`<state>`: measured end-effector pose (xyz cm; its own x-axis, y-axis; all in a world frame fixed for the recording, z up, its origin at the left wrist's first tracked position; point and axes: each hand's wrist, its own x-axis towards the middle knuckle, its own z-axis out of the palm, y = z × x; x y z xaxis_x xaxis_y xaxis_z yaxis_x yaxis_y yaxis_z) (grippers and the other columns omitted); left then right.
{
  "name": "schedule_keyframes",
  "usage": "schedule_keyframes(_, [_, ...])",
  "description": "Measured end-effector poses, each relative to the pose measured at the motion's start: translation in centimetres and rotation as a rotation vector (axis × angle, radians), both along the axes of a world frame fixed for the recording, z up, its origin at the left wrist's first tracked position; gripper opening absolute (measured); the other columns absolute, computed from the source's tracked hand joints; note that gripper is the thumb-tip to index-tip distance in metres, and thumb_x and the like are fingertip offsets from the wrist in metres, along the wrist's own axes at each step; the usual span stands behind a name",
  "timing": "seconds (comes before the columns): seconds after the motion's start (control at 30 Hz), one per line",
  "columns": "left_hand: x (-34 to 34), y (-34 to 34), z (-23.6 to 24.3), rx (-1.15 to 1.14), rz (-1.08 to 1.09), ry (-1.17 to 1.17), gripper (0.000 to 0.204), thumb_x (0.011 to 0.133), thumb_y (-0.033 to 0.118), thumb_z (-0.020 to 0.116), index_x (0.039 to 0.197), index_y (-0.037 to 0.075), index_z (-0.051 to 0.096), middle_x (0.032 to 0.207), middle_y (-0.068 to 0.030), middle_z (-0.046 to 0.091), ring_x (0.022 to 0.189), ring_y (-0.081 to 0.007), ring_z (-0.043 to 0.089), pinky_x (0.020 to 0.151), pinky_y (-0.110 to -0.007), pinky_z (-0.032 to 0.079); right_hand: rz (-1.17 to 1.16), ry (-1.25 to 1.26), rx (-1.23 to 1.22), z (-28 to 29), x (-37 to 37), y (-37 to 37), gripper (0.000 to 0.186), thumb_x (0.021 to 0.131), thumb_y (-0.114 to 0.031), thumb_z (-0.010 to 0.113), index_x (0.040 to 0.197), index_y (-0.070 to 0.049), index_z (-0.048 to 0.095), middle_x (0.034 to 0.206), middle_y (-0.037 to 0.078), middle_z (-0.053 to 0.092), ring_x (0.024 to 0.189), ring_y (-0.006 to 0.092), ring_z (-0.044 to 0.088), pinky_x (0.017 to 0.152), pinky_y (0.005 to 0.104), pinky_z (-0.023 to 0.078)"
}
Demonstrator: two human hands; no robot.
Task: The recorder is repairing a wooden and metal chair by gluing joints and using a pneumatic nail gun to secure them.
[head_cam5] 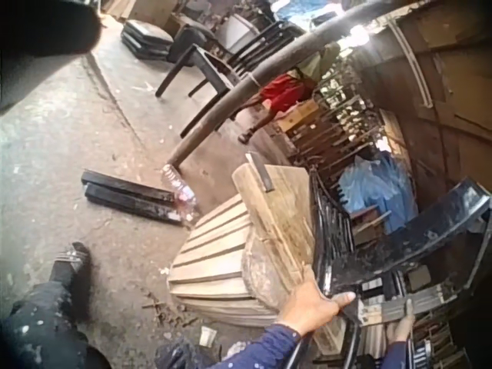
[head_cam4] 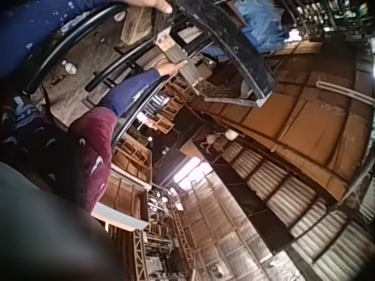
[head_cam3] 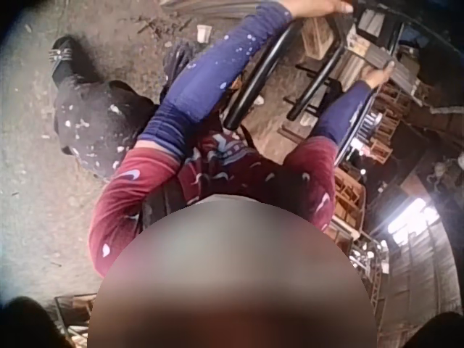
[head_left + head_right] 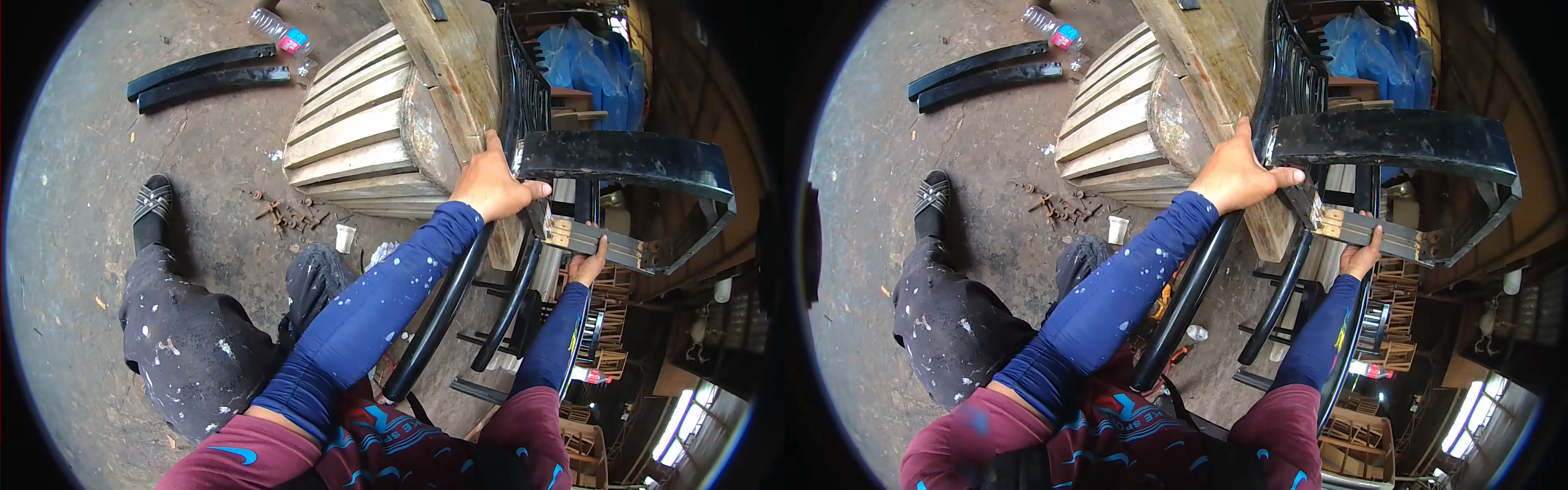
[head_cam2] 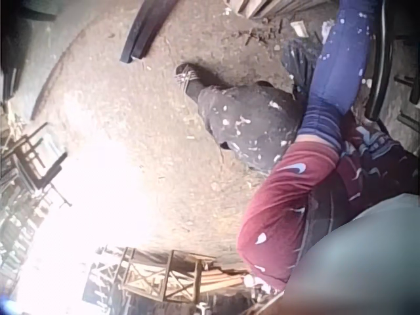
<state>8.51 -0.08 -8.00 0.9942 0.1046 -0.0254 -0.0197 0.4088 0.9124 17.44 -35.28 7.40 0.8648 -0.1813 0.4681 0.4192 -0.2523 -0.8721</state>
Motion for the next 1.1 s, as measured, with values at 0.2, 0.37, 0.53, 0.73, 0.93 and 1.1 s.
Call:
schedule_keyframes(0.2, [0.3, -0.3, -1.2, -0.003, 0.012, -0.103, 0.106, 0.072, 0.045, 0.084, 0.144, -0.015, 0.034, 0.118, -0.0328, 0.064, 0.114, -0.0393, 0.064, 0.101, -0.038, 0.049, 0.067, 0.097, 0.005, 0.5, -0.6, -0.5, 0.062, 0.095, -0.025, 0.067, 0.140, 0.007, 0.038, 0.131, 0.024, 0.058, 0.120, 0.0340, 0.060, 0.109, 0.0480, 0.045])
schedule_keyframes(0.37, [0.8, 3.1, -1.4, 0.191, 0.036, -0.063, 0.079, 0.072, 0.039, 0.085, 0.133, -0.004, 0.057, 0.116, -0.0232, 0.068, 0.111, -0.0335, 0.066, 0.100, -0.039, 0.050, 0.083, 0.182, 0.041, 0.8, -1.0, -1.5, 0.066, 0.093, -0.028, 0.070, 0.140, 0.007, 0.037, 0.133, 0.023, 0.058, 0.124, 0.0349, 0.057, 0.106, 0.0495, 0.049])
schedule_keyframes(0.53, [2.0, 5.5, -1.8, 0.301, 0.158, -0.330, 0.071, 0.078, 0.028, 0.080, 0.139, 0.003, 0.055, 0.121, -0.0261, 0.065, 0.115, -0.0364, 0.063, 0.105, -0.039, 0.046, 0.033, 0.278, 0.075, 1.9, -0.8, -2.5, 0.062, 0.093, -0.031, 0.070, 0.138, 0.001, 0.041, 0.134, 0.022, 0.056, 0.124, 0.0369, 0.056, 0.099, 0.0582, 0.050])
schedule_keyframes(0.73, [5.1, 4.8, 4.5, 0.193, 0.037, -0.661, 0.056, 0.086, 0.021, 0.076, 0.138, 0.009, 0.058, 0.118, -0.0188, 0.070, 0.104, -0.0250, 0.069, 0.101, -0.034, 0.049, -0.062, 0.386, 0.027, 4.5, -0.6, -1.5, 0.057, 0.096, -0.038, 0.064, 0.136, -0.002, 0.045, 0.133, 0.022, 0.054, 0.122, 0.0411, 0.055, 0.094, 0.0645, 0.051])
schedule_keyframes(0.93, [5.9, 5.5, 6.7, 0.120, 0.151, -0.706, 0.063, 0.075, 0.018, 0.086, 0.131, 0.005, 0.063, 0.118, -0.0185, 0.070, 0.103, -0.0233, 0.070, 0.095, -0.030, 0.053, -0.236, 0.158, -0.288, 11.3, -0.5, 3.6, 0.053, 0.090, -0.042, 0.072, 0.118, 0.001, 0.058, 0.098, 0.014, 0.067, 0.068, 0.0222, 0.069, 0.038, 0.0287, 0.050])
schedule_keyframes(1.1, [2.6, 6.2, 10.0, -0.375, -0.007, -0.921, 0.071, 0.081, 0.013, 0.082, 0.142, 0.002, 0.047, 0.122, -0.0103, 0.065, 0.105, -0.0170, 0.063, 0.095, -0.030, 0.051, -0.229, -0.013, -0.391, 19.6, -0.9, 8.0, 0.048, 0.087, -0.024, 0.074, 0.122, 0.007, 0.060, 0.114, 0.015, 0.067, 0.096, 0.0248, 0.068, 0.087, 0.0375, 0.056])
